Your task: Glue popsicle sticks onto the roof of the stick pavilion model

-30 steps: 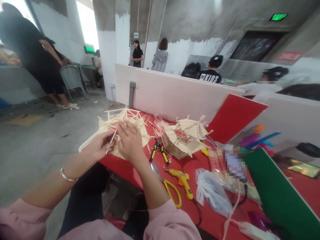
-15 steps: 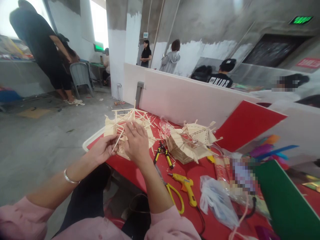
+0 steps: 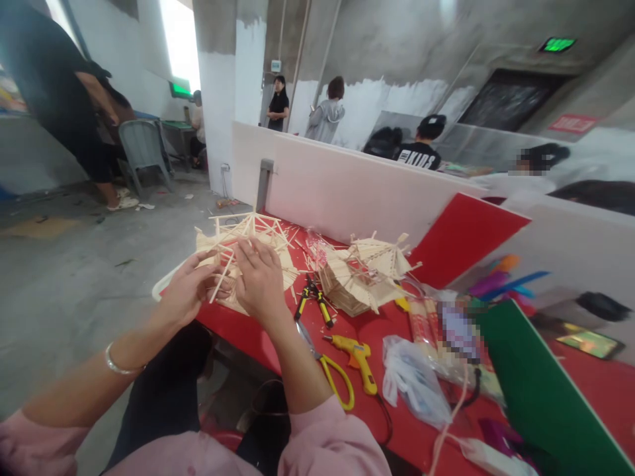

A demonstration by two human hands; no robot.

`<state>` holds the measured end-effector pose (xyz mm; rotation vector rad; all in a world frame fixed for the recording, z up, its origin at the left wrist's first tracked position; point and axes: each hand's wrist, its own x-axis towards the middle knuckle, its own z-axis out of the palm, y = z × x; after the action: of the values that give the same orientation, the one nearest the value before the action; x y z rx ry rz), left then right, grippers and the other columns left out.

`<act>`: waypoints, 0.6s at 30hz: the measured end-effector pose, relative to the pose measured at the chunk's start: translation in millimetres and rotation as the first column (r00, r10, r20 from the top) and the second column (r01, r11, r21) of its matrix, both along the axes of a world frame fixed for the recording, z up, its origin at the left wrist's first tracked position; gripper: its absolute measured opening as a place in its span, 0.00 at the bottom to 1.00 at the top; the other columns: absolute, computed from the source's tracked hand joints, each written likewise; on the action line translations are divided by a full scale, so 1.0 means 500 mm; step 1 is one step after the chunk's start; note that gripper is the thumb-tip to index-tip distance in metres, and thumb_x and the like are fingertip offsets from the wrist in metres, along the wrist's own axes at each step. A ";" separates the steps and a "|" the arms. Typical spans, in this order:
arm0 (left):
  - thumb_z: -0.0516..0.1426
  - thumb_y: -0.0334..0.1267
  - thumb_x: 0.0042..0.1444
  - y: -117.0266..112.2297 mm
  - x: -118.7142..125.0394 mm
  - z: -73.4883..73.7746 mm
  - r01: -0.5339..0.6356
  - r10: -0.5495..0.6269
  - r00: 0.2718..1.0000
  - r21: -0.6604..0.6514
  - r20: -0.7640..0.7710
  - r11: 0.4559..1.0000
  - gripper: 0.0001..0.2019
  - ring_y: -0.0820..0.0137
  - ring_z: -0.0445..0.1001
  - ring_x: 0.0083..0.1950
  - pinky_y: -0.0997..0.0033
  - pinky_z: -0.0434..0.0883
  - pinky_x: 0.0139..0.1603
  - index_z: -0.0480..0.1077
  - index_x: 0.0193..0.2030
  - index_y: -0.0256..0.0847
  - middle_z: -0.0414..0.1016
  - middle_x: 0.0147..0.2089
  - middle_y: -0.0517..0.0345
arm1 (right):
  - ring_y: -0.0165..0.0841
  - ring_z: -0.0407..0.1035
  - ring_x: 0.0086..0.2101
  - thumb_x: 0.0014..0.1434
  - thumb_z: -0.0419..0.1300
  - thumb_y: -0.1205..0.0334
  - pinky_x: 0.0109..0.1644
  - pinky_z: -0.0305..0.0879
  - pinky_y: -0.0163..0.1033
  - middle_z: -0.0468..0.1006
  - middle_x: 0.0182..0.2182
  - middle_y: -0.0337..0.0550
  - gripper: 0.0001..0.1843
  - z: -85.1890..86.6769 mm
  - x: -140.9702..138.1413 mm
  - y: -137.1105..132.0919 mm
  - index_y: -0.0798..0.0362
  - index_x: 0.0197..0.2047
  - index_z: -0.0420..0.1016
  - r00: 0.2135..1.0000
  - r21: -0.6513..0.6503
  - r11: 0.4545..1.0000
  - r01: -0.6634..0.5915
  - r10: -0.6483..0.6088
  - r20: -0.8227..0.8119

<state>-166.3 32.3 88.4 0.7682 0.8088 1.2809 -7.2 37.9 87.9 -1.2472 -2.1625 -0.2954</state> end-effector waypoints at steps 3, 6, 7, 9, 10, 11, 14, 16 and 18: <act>0.64 0.32 0.49 -0.001 -0.002 0.006 0.000 0.000 1.000 0.009 -0.005 1.000 0.21 0.69 0.77 0.23 0.71 0.76 0.23 0.64 0.49 0.42 0.76 0.31 0.61 | 0.39 0.49 0.67 0.55 0.50 0.71 0.70 0.44 0.49 0.62 0.67 0.42 0.34 0.005 -0.004 -0.003 0.58 0.66 0.64 1.000 -0.008 1.000 0.014 -0.014 0.021; 0.63 0.33 0.50 -0.003 -0.001 0.008 -0.003 0.004 1.000 0.035 -0.017 0.999 0.20 0.69 0.77 0.23 0.71 0.76 0.23 0.64 0.48 0.42 0.76 0.31 0.62 | 0.38 0.49 0.67 0.56 0.50 0.71 0.70 0.45 0.48 0.62 0.67 0.41 0.33 0.007 -0.005 -0.003 0.58 0.65 0.64 0.999 -0.007 1.000 0.021 -0.021 0.024; 0.63 0.33 0.50 -0.004 0.000 0.008 -0.005 0.006 1.000 0.038 -0.017 0.999 0.20 0.69 0.77 0.23 0.71 0.76 0.23 0.64 0.49 0.42 0.75 0.31 0.62 | 0.38 0.49 0.67 0.56 0.50 0.71 0.70 0.45 0.48 0.62 0.67 0.41 0.33 0.007 -0.005 -0.002 0.57 0.65 0.64 1.000 -0.005 1.000 0.022 -0.022 0.021; 0.63 0.32 0.49 -0.006 0.002 0.009 -0.013 0.013 1.000 0.027 -0.002 1.000 0.20 0.70 0.77 0.23 0.71 0.76 0.23 0.64 0.49 0.42 0.75 0.31 0.62 | 0.38 0.49 0.67 0.56 0.50 0.71 0.70 0.45 0.48 0.62 0.67 0.41 0.33 0.006 -0.005 -0.002 0.57 0.66 0.64 1.000 -0.004 1.000 0.018 -0.018 0.015; 0.63 0.32 0.49 -0.006 0.003 0.008 -0.016 0.016 1.000 0.017 0.008 1.000 0.20 0.70 0.77 0.23 0.71 0.76 0.22 0.64 0.48 0.42 0.75 0.31 0.62 | 0.38 0.49 0.67 0.55 0.50 0.71 0.70 0.45 0.48 0.61 0.67 0.41 0.34 0.005 -0.005 -0.001 0.57 0.66 0.63 1.000 -0.003 1.000 0.015 -0.015 0.013; 0.63 0.31 0.49 -0.006 0.003 0.008 -0.020 0.020 1.000 0.007 0.017 1.000 0.19 0.70 0.76 0.23 0.72 0.75 0.21 0.64 0.47 0.42 0.75 0.32 0.62 | 0.38 0.49 0.67 0.55 0.50 0.71 0.70 0.46 0.49 0.61 0.67 0.41 0.34 0.005 -0.004 -0.001 0.57 0.66 0.63 1.000 -0.002 1.000 0.013 -0.013 0.012; 0.63 0.31 0.50 -0.003 0.003 0.006 -0.014 0.015 1.000 -0.015 0.024 1.000 0.15 0.72 0.75 0.22 0.73 0.75 0.21 0.64 0.43 0.40 0.75 0.30 0.62 | 0.38 0.49 0.67 0.55 0.50 0.72 0.70 0.46 0.49 0.62 0.67 0.41 0.34 0.004 -0.004 -0.001 0.57 0.66 0.64 1.000 0.000 1.000 0.012 -0.012 0.010; 0.62 0.31 0.50 0.000 0.002 0.004 0.015 -0.015 1.000 -0.035 0.002 0.999 0.12 0.71 0.75 0.22 0.71 0.76 0.21 0.65 0.40 0.39 0.75 0.29 0.60 | 0.38 0.49 0.67 0.54 0.50 0.72 0.70 0.46 0.49 0.62 0.67 0.41 0.34 0.004 -0.004 -0.001 0.56 0.66 0.64 1.000 -0.003 1.000 0.011 -0.011 0.010; 0.62 0.32 0.51 0.003 0.003 0.004 0.058 -0.059 0.998 -0.054 -0.018 0.997 0.10 0.71 0.75 0.23 0.71 0.76 0.21 0.66 0.39 0.38 0.75 0.28 0.59 | 0.38 0.49 0.67 0.55 0.50 0.72 0.70 0.46 0.49 0.62 0.66 0.42 0.34 0.004 -0.004 0.000 0.57 0.66 0.64 1.000 -0.005 1.000 0.010 -0.010 0.008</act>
<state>-164.7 33.9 90.1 0.7570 0.8271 1.1965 -9.1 37.7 90.1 -1.2622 -2.1656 -0.2991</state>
